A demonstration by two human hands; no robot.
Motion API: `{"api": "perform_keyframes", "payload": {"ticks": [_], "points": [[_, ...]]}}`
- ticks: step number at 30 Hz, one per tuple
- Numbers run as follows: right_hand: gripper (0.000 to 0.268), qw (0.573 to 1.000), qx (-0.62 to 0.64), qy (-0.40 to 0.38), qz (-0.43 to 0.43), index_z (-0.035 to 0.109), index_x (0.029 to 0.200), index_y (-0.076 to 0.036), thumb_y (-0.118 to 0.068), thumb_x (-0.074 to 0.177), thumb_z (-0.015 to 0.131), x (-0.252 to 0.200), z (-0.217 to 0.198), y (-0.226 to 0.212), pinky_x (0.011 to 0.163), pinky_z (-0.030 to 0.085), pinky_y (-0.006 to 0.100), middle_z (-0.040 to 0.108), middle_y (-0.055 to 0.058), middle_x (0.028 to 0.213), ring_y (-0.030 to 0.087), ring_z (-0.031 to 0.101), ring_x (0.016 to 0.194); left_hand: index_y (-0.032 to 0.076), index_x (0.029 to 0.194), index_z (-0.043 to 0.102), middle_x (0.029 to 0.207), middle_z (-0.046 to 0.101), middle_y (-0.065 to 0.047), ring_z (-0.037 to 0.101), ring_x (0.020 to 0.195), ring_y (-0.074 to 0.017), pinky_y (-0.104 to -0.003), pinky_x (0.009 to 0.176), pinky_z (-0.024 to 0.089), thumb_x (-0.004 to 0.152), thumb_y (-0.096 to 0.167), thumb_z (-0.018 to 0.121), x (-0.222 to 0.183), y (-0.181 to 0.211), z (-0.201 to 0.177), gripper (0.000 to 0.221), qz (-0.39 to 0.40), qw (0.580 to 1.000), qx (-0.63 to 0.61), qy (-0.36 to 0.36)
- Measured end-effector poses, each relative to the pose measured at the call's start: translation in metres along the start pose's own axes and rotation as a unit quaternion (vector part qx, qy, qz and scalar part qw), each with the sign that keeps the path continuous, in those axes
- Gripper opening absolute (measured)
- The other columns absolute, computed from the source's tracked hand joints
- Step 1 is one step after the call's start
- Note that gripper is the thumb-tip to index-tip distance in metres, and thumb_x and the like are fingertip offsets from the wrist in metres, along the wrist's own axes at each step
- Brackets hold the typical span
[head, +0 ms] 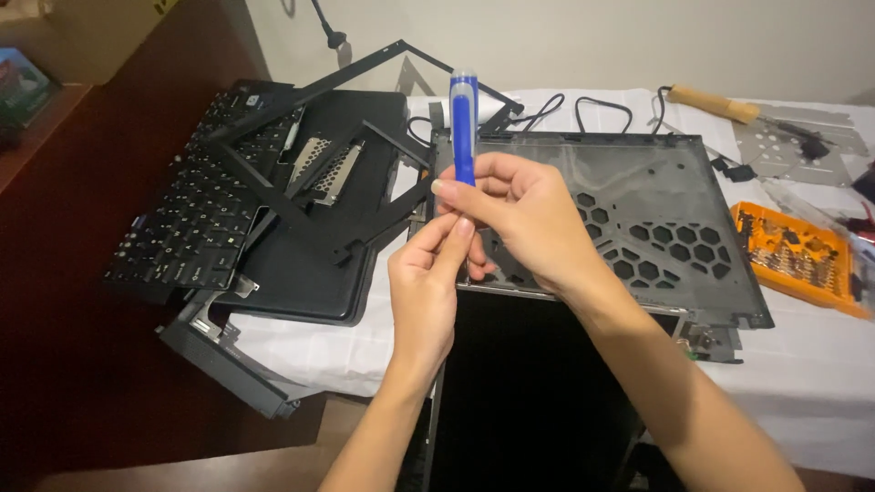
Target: Removing a laptop screen from the chassis using a screwdriver to unscrew the hinges.
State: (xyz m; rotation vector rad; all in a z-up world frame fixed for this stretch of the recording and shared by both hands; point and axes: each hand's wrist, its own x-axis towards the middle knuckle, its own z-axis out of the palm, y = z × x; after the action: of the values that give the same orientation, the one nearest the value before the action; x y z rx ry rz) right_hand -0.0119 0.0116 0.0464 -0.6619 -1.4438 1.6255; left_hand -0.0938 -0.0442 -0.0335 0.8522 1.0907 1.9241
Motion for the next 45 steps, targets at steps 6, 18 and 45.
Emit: {"api": "perform_keyframes", "payload": {"ticks": [6,18,45], "points": [[0.024,1.000,0.010,0.003,-0.025,0.066,0.102,0.011,-0.008,0.090,0.074,-0.002,-0.003,-0.001,0.024,0.048,0.033,0.067,0.018,0.072,0.021,0.058,0.032,-0.002,0.105,0.075,0.064,0.064,-0.011,0.065,0.056,-0.0152,-0.026,0.063,0.057,0.101,0.014,0.063,0.002,-0.008,0.001,0.021,0.009,1.000,-0.003,-0.006],[0.022,0.999,-0.037,0.010,0.017,0.072,0.102,0.006,-0.014,0.091,0.071,-0.006,-0.010,-0.008,0.031,0.043,0.024,0.059,0.012,0.053,0.020,0.058,0.036,-0.001,0.098,0.071,0.068,0.055,-0.003,0.049,0.060,-0.0104,-0.031,0.072,0.062,0.099,0.017,0.062,-0.003,0.015,0.002,0.019,-0.016,0.998,-0.002,-0.057],[0.014,0.998,-0.059,0.014,0.004,0.065,0.085,-0.007,-0.011,0.093,0.075,-0.001,-0.027,0.014,0.064,0.053,0.020,0.067,0.001,0.080,0.008,0.061,0.066,-0.005,0.096,0.071,0.072,0.071,-0.017,0.063,0.059,-0.0147,-0.035,0.076,0.065,0.090,0.010,0.073,-0.006,0.009,-0.004,0.016,-0.116,0.989,-0.096,-0.009]]}}
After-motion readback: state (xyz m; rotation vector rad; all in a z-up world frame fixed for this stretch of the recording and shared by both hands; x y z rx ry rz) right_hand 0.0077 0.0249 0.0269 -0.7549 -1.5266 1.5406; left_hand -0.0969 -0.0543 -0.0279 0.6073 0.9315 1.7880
